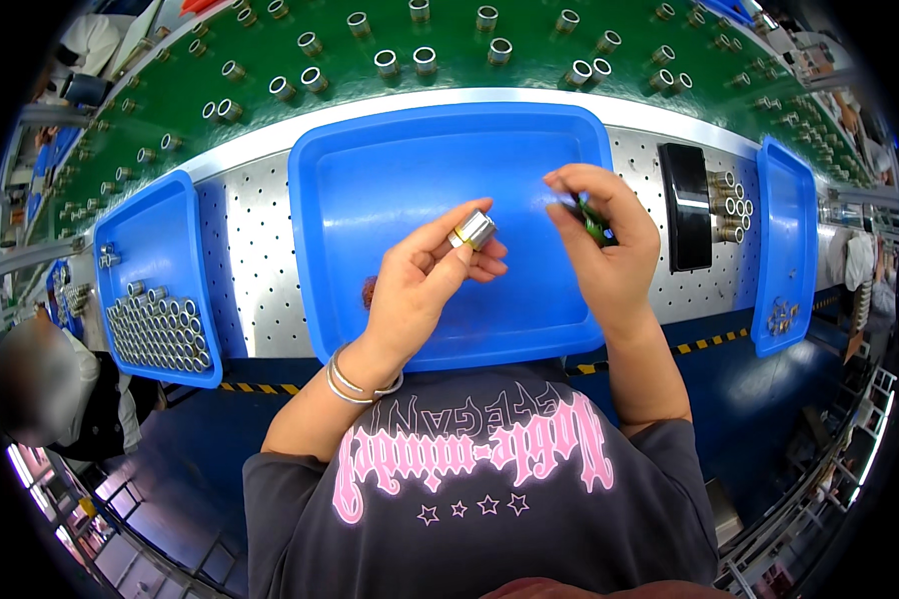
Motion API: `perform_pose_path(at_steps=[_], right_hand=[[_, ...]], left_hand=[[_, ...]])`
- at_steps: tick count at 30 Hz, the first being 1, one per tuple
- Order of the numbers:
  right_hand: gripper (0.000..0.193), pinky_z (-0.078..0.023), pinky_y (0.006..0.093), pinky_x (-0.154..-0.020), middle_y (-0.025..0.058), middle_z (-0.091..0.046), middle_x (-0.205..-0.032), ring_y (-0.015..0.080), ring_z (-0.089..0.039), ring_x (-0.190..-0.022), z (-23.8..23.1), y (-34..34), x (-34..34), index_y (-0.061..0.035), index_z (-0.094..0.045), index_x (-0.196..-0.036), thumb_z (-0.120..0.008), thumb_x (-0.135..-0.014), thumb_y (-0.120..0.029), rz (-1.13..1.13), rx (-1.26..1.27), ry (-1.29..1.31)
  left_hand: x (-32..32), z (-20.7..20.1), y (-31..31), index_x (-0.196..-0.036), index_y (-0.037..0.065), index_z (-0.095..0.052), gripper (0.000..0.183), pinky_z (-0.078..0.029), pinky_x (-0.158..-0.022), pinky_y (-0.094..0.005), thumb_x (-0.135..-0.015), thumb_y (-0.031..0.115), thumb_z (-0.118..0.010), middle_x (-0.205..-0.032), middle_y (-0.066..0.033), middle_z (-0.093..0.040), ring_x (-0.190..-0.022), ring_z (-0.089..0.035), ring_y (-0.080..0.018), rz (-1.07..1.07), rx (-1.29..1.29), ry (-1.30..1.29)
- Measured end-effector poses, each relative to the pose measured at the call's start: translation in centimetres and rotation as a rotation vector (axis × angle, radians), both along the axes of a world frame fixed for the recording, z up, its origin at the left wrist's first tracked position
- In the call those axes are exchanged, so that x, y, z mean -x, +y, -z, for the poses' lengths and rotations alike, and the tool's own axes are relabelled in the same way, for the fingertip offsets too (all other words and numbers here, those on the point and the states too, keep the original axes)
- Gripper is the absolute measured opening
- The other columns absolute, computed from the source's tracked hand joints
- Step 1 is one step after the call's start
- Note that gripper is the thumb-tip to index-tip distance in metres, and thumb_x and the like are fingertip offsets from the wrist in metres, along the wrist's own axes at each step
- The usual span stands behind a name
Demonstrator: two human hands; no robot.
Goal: The person uses a pair of pliers to manipulate small cylindrical metal parts, likely crimping or adjusting them. They repeatedly pick up a part from a blue tray, work on it with the tool, and place it onto a green pegboard. The process is repetitive and performed one item at a time.
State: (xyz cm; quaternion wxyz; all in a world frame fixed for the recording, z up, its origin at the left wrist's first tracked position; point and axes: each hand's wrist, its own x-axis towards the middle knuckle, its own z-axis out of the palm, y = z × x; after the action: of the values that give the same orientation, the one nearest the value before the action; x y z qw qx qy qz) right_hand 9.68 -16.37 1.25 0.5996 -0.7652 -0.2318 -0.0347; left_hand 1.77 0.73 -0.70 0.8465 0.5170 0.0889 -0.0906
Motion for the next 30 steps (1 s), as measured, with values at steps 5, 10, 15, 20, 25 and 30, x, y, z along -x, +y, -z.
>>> perform_pose_path(at_steps=[5, 10, 15, 20, 25, 30], right_hand=[[0.024, -0.044, 0.0253, -0.056, 0.0085, -0.063, -0.077, 0.0178, -0.059, -0.064, -1.1, -0.3, 0.8, -0.0054, -0.064, -0.095, -0.07, -0.072, -0.008, -0.109, 0.186, -0.106], [0.019, -0.041, 0.0268, -0.049, 0.0056, -0.061, -0.067, 0.0176, -0.057, -0.054, -1.0, 0.4, 1.2, -0.0082, -0.067, -0.091, -0.07, -0.073, -0.013, -0.159, 0.306, -0.103], [0.016, -0.041, 0.0261, -0.047, 0.0058, -0.062, -0.066, 0.0168, -0.057, -0.053, -0.3, 0.7, 1.3, -0.0089, -0.069, -0.09, -0.069, -0.075, -0.013, -0.141, 0.24, -0.072], [0.016, -0.041, 0.0256, -0.047, 0.0061, -0.062, -0.067, 0.0165, -0.057, -0.052, -0.4, 0.7, 1.4, -0.0089, -0.069, -0.091, -0.069, -0.075, -0.013, -0.154, 0.251, -0.062], [0.016, -0.041, 0.0252, -0.046, 0.0059, -0.062, -0.066, 0.0161, -0.056, -0.052, -0.3, 0.5, 1.4, -0.0086, -0.069, -0.091, -0.068, -0.076, -0.013, -0.156, 0.26, -0.049], [0.015, -0.041, 0.025, -0.046, 0.0059, -0.062, -0.065, 0.0156, -0.057, -0.052, -0.3, 0.4, 1.4, -0.0081, -0.069, -0.091, -0.068, -0.076, -0.013, -0.152, 0.244, -0.038]], left_hand=[[-0.2, -0.4, -0.3, -0.131, 0.001, -0.04, 0.044, -0.048, -0.084, -0.0291, -0.09, 0.009, -0.052, -0.11, -0.0151, -0.058, -0.097, -0.06, -0.0193, -0.103, 0.056, 0.03], [-0.2, -0.7, -0.4, -0.13, 0.002, -0.038, 0.048, -0.046, -0.089, -0.0303, -0.087, 0.008, -0.059, -0.113, -0.0161, -0.057, -0.102, -0.057, -0.0191, -0.152, 0.134, -0.019], [0.0, -0.6, -0.4, -0.129, 0.001, -0.038, 0.049, -0.045, -0.091, -0.0309, -0.085, 0.005, -0.06, -0.114, -0.017, -0.057, -0.103, -0.056, -0.0182, -0.138, 0.143, -0.031], [0.1, -0.6, -0.5, -0.129, 0.001, -0.038, 0.049, -0.044, -0.093, -0.0305, -0.085, 0.004, -0.06, -0.114, -0.0171, -0.057, -0.104, -0.055, -0.0177, -0.132, 0.143, -0.04], [0.2, -0.5, -0.6, -0.129, 0.002, -0.038, 0.049, -0.044, -0.093, -0.0301, -0.084, 0.003, -0.06, -0.114, -0.0171, -0.057, -0.104, -0.055, -0.0175, -0.13, 0.134, -0.048], [0.2, -0.5, -0.7, -0.129, 0.002, -0.039, 0.049, -0.044, -0.092, -0.0301, -0.084, 0.003, -0.06, -0.114, -0.017, -0.057, -0.104, -0.055, -0.0173, -0.128, 0.148, -0.039]])
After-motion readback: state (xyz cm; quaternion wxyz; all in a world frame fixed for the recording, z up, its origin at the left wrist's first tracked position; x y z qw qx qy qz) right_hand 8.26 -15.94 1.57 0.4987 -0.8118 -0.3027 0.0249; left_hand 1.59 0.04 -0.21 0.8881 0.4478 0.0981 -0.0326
